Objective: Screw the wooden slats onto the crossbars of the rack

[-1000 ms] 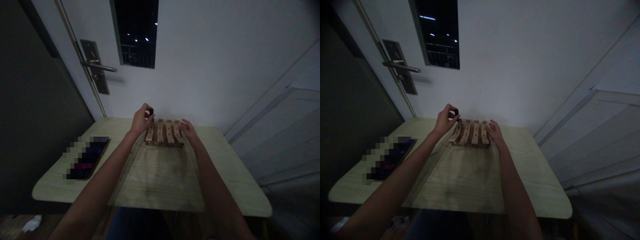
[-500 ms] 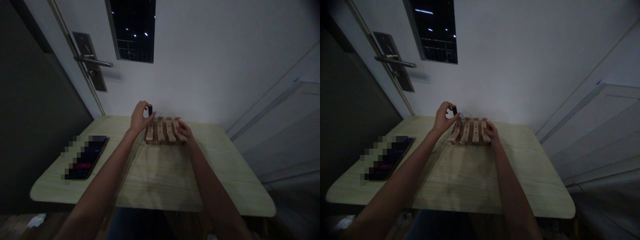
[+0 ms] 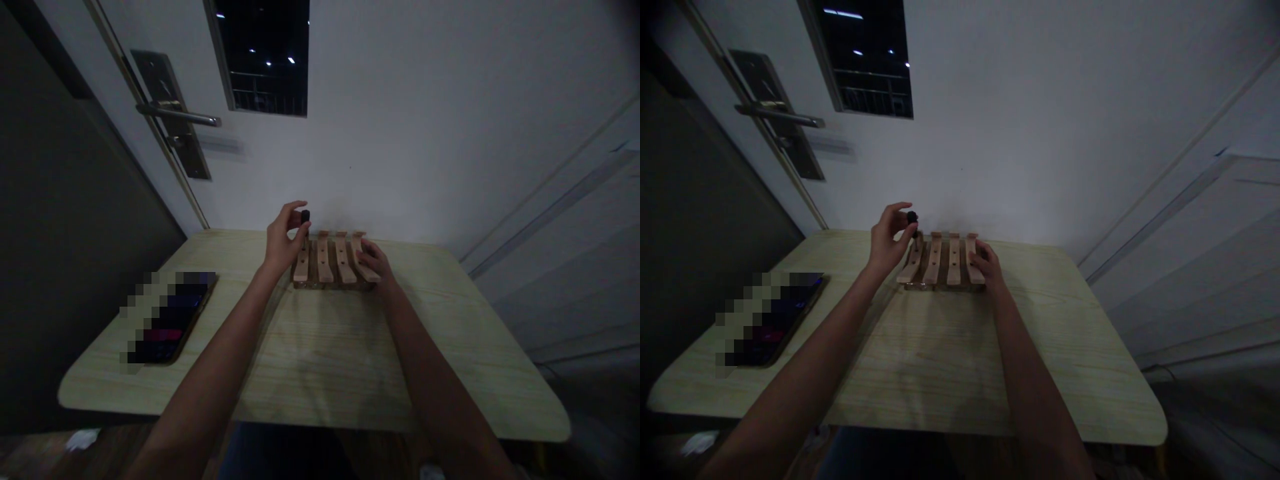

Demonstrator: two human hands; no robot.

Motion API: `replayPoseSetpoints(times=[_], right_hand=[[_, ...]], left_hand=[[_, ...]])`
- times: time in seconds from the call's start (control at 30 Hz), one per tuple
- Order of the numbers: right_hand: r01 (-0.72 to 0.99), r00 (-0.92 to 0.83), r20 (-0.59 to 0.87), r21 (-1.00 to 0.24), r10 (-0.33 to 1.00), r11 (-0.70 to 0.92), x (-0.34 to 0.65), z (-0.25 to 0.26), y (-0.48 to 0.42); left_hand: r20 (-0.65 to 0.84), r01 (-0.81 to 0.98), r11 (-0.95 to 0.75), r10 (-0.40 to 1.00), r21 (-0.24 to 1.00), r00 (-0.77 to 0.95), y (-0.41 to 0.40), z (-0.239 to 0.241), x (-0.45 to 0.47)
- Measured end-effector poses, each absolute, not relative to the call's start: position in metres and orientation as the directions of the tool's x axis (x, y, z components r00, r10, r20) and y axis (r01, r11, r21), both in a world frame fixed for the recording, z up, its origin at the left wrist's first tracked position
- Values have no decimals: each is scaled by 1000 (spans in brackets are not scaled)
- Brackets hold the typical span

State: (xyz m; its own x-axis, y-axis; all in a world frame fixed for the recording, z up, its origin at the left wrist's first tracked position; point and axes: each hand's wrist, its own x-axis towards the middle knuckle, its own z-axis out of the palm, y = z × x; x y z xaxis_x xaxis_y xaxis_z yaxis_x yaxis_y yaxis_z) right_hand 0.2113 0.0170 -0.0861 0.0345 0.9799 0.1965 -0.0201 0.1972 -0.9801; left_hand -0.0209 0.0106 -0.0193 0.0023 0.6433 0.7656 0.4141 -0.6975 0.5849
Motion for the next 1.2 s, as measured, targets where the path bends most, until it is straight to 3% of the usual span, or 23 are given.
replayPoseSetpoints(times=[0.2,0.4,0.7,0.9,1.2], right_hand=[[-8,35,203,-979,979,203,211,-86,18],[-10,63,219,-975,974,220,209,-88,17],[-15,36,218,-976,975,219,211,-89,21],[89,30,248,-965,968,245,213,-90,21],[11,91,215,-977,972,214,213,-94,27]], left_hand=[[769,380,-732,634,566,75,2,-19,-17],[828,507,-704,560,498,-35,8,-15,-9],[808,546,-740,561,393,179,8,-4,-14],[791,514,-729,594,452,147,3,-9,-15],[835,585,-673,550,452,-12,10,-26,-22]])
